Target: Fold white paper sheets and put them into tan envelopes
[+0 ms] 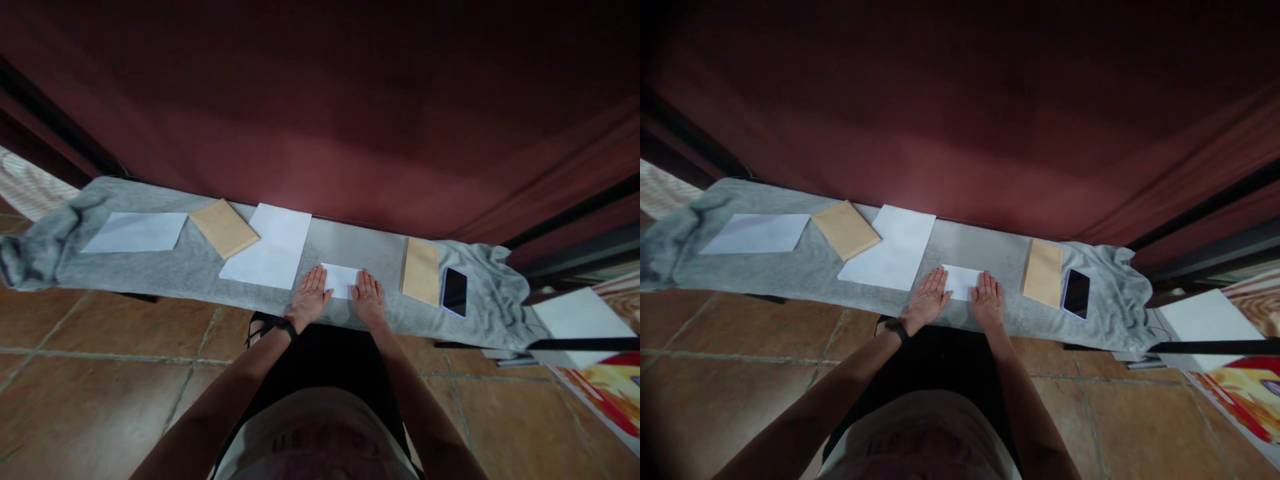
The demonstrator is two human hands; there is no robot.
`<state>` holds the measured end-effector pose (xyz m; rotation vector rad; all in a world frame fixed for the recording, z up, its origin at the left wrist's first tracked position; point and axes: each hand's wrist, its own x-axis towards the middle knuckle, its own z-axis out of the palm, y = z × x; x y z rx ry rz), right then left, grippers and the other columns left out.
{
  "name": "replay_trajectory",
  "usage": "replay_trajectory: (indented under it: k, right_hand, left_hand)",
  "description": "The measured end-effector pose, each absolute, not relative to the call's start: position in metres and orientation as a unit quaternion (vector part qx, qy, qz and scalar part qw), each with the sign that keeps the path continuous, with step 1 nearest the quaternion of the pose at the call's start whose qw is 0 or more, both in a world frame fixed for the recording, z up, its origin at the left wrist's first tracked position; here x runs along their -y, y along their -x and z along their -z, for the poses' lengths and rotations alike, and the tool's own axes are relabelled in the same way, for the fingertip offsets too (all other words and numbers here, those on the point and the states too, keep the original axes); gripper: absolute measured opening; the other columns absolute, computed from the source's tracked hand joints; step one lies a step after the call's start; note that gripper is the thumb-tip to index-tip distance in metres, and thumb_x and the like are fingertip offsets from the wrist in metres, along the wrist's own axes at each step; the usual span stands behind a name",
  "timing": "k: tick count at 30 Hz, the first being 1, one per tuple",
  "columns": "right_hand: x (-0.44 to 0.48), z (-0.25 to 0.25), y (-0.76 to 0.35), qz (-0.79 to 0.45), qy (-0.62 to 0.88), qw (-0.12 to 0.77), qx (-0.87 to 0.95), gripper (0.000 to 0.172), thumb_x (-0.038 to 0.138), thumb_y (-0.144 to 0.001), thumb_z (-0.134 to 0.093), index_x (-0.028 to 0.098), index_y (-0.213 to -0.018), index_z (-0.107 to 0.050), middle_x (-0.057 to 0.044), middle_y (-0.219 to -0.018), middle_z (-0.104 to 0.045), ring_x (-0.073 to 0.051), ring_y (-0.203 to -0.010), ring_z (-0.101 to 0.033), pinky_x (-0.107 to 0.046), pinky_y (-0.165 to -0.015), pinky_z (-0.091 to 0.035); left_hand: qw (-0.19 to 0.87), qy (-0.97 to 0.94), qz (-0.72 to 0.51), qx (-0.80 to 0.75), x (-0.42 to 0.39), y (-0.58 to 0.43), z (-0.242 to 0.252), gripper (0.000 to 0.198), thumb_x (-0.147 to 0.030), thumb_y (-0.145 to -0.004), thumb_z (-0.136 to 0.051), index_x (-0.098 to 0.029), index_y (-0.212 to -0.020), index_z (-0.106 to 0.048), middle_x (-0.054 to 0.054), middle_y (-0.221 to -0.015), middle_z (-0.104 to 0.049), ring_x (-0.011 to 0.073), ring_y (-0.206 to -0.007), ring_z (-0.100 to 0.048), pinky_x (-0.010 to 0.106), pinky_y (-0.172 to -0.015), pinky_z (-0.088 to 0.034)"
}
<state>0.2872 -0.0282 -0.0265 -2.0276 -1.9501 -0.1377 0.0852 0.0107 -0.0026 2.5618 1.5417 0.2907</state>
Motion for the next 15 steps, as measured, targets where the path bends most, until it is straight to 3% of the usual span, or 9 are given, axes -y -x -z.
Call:
replay_trajectory:
  k: [10, 15]
  right_hand:
    - [0.039, 0.025, -0.295, 0.042, 0.725, 0.158, 0.669, 0.056, 0.032, -0.106, -0.028, 0.009, -0.156, -0.038, -0.016, -0.158, -0.044, -0.03, -0.146, -0.039, -0.051, -0.12, -0.028]
    - [0.038, 0.025, -0.296, 0.043, 0.721, 0.159, 0.673, 0.056, 0.032, -0.106, -0.028, 0.008, -0.155, -0.039, -0.017, -0.157, -0.044, -0.031, -0.145, -0.04, -0.052, -0.119, -0.028]
  left_hand:
    - [0.048, -0.824, -0.107, -0.555, -0.002, -0.084, -0.001, 0.063, -0.035, -0.103, -0.03, -0.003, -0.157, -0.03, 0.02, -0.163, -0.031, 0.0289, -0.154, -0.025, 0.049, -0.126, -0.022]
    - [0.053, -0.872, -0.117, -0.473, 0.014, -0.101, -0.002, 0.059, -0.038, -0.105, -0.03, -0.012, -0.158, -0.032, 0.012, -0.166, -0.029, 0.0245, -0.155, -0.022, 0.046, -0.127, -0.022]
